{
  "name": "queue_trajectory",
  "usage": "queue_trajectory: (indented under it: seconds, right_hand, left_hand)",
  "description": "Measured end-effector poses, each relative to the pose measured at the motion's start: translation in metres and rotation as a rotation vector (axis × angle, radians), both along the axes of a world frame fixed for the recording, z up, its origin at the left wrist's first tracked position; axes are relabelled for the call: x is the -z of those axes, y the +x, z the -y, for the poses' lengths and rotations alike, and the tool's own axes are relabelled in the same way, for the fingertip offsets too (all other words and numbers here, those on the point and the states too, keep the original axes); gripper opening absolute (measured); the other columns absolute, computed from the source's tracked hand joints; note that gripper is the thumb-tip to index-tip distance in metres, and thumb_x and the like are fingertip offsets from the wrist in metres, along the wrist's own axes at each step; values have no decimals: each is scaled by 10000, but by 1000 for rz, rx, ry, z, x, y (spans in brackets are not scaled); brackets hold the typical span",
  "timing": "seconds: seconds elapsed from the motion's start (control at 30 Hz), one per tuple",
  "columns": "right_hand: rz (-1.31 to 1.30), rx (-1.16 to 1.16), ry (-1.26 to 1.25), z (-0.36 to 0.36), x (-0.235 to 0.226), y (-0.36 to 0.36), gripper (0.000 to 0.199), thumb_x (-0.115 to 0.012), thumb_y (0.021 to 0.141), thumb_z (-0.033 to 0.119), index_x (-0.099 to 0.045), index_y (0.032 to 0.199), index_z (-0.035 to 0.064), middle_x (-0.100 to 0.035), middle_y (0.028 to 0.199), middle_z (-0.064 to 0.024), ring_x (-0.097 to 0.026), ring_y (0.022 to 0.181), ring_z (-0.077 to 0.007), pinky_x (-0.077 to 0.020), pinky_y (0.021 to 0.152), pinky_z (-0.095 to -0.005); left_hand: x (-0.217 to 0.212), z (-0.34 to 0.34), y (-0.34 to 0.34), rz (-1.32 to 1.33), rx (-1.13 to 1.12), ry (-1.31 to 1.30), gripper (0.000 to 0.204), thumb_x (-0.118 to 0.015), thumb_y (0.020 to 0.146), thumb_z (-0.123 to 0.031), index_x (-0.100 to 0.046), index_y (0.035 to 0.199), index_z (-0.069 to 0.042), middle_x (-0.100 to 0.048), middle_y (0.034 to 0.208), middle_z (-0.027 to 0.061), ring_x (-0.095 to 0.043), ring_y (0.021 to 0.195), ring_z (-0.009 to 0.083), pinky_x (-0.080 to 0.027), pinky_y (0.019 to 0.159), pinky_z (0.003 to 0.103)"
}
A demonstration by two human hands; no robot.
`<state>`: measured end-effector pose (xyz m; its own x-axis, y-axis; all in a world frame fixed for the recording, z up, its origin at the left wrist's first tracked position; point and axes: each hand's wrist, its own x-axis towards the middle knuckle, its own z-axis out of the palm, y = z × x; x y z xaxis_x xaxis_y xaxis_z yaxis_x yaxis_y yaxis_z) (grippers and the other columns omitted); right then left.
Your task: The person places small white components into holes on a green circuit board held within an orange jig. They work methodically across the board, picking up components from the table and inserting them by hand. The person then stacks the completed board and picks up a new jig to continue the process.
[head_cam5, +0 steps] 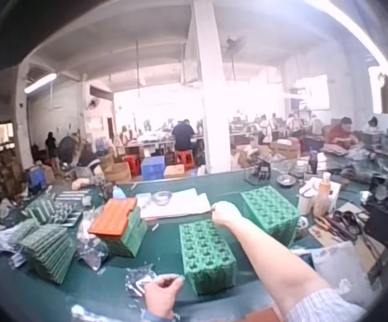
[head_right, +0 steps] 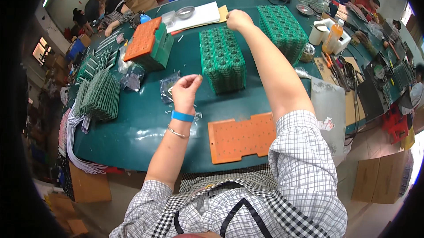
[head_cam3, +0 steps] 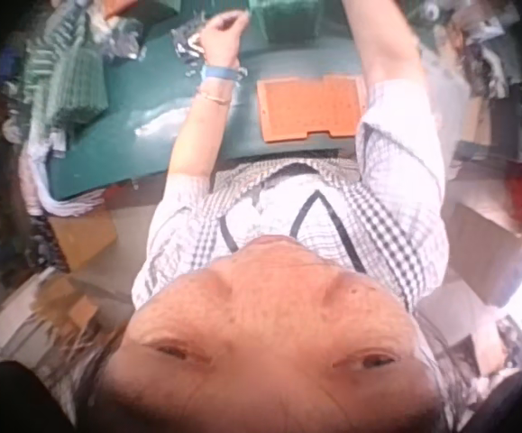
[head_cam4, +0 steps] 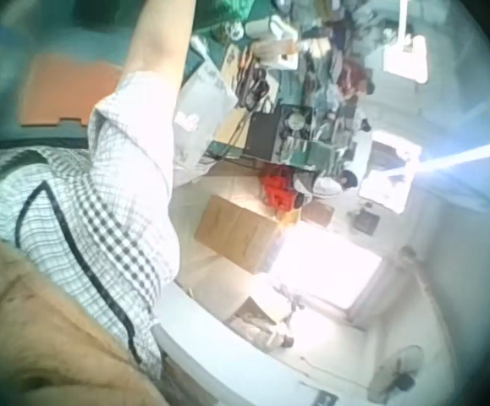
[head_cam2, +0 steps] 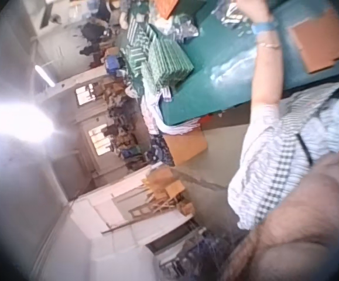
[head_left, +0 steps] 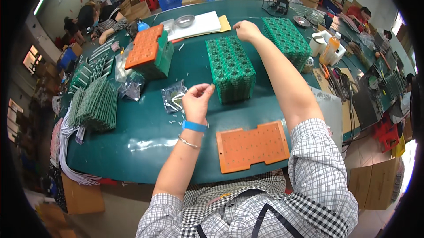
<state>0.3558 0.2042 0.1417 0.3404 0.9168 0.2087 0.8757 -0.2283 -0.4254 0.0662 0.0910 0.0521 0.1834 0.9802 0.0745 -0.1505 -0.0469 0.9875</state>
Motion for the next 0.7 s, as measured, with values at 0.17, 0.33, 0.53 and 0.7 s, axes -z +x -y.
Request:
queue_trajectory:
  seconds: [0.17,0.33,0.53,0.7]
  right_hand:
    - [-47,25,-138,-33,24,14,315,-586,824,95,-739,1093,33,-685,1191,-227,-651,1147,-370,-511,982,-441]
    - [-115,70,-137,-30,24,11,281,-607,796,73,-741,1028,-13,-693,1146,-253,-667,1112,-380,-528,949,-432]
    - [-117,39,-11,-8,2,4,258,-607,803,135,-775,985,61,-731,1050,-195,-700,1028,-345,-544,913,-415]
    - [-301,41,257,20,-26,-12,274,-665,778,149,-776,1017,74,-750,952,-154,-723,921,-299,-559,843,-398]
  left_hand:
    - [-6,4,5,8,-4,25,139,-825,827,-78,-752,911,6,-697,807,-3,-584,728,49,-479,680,208]
    - [-4,2,6,28,-11,26,163,-819,839,-87,-754,951,12,-719,859,15,-608,770,62,-491,714,215]
    - [-5,3,6,44,-46,56,185,-786,867,-66,-745,1026,17,-734,937,33,-637,824,80,-509,767,223]
    - [-35,7,-11,196,-75,112,210,-756,877,-24,-732,1080,23,-738,961,71,-632,794,88,-499,719,223]
